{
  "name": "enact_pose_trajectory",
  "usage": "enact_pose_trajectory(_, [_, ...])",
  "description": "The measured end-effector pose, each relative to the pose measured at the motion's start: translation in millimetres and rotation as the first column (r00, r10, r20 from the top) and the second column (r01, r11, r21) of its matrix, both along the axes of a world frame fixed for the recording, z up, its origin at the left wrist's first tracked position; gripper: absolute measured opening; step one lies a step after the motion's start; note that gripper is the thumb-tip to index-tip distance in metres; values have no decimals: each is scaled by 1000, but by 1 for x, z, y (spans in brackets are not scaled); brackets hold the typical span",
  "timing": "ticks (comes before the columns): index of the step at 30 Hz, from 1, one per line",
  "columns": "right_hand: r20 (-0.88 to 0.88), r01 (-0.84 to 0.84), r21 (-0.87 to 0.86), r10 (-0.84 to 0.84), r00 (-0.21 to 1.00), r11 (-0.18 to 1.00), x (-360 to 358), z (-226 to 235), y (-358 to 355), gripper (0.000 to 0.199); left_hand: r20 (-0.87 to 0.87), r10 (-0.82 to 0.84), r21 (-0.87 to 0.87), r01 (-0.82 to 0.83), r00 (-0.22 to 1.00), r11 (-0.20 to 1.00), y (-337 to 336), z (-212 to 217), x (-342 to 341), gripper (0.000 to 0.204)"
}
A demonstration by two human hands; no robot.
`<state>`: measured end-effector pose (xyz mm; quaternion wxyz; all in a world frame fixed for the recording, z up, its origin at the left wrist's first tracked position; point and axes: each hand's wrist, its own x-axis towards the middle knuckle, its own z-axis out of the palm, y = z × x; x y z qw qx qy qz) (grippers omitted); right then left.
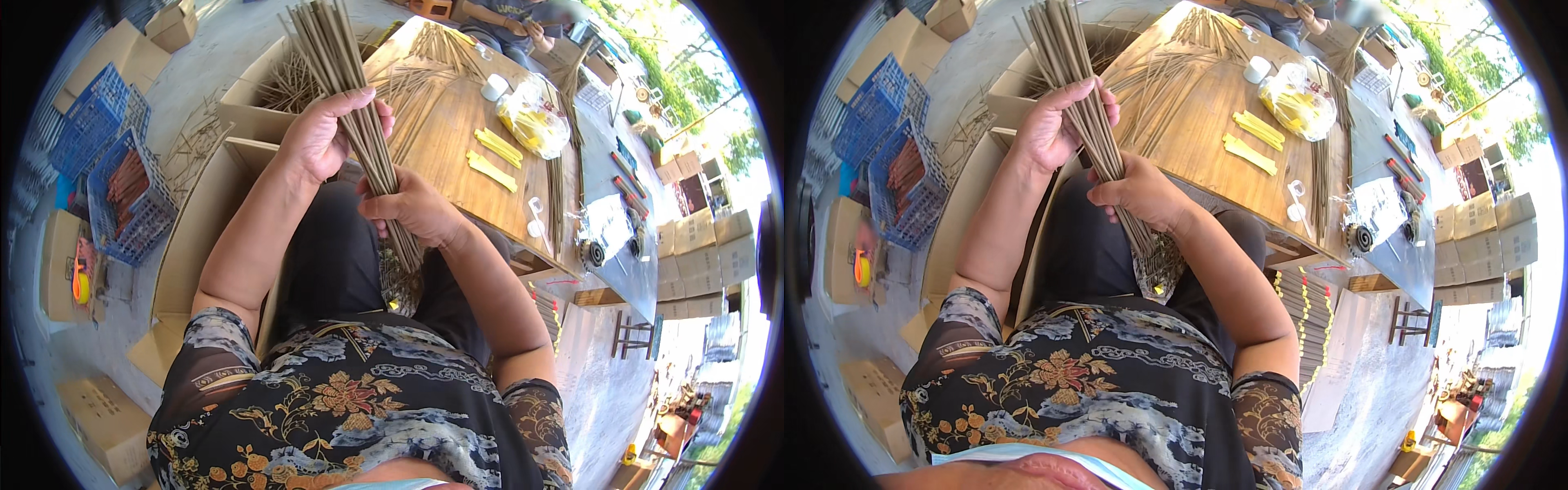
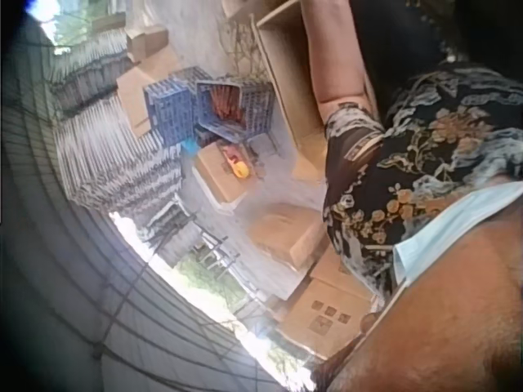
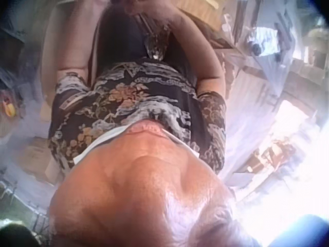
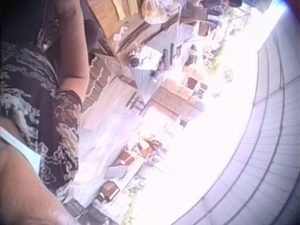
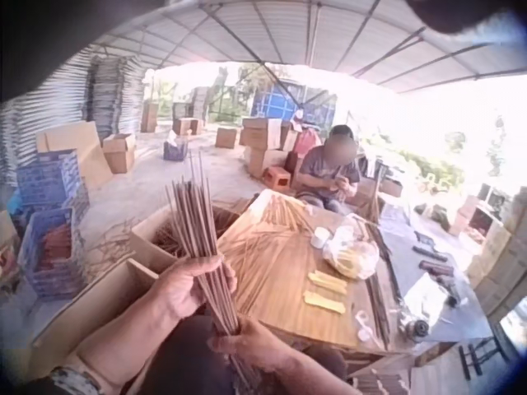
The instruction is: The person gathers thin sticks into a bundle and secures them with yellow paper strips. They repeatedly wrap and press the strips around the bundle to hold it together, then place the finished bundle aside.
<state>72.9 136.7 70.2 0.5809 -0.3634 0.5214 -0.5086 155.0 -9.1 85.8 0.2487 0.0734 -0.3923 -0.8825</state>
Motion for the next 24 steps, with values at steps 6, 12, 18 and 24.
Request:
enact_pose_trajectory(6, [-53, 104, -181, -115, 992, 978, -53, -9, 7, 20, -210, -45, -168, 9, 977, 986, 4, 28, -70, 24])
enact_pose_trajectory(12, [-324, 248, -424, -402, 856, 871, -126, -13, -16, 30, -293, 3, -459, -143, 956, 877, 24, 57, -131, 37])
enact_pose_trajectory(18, [-269, 290, -473, -449, 852, 832, -167, -63, -36, 42, -123, -17, -545, -53, 992, 836, 25, 21, -170, 44])
enact_pose_trajectory(24, [-112, 310, -474, -406, 907, 824, -174, -68, -33, 48, -116, -72, -640, -20, 991, 768, 25, 27, -183, 47])
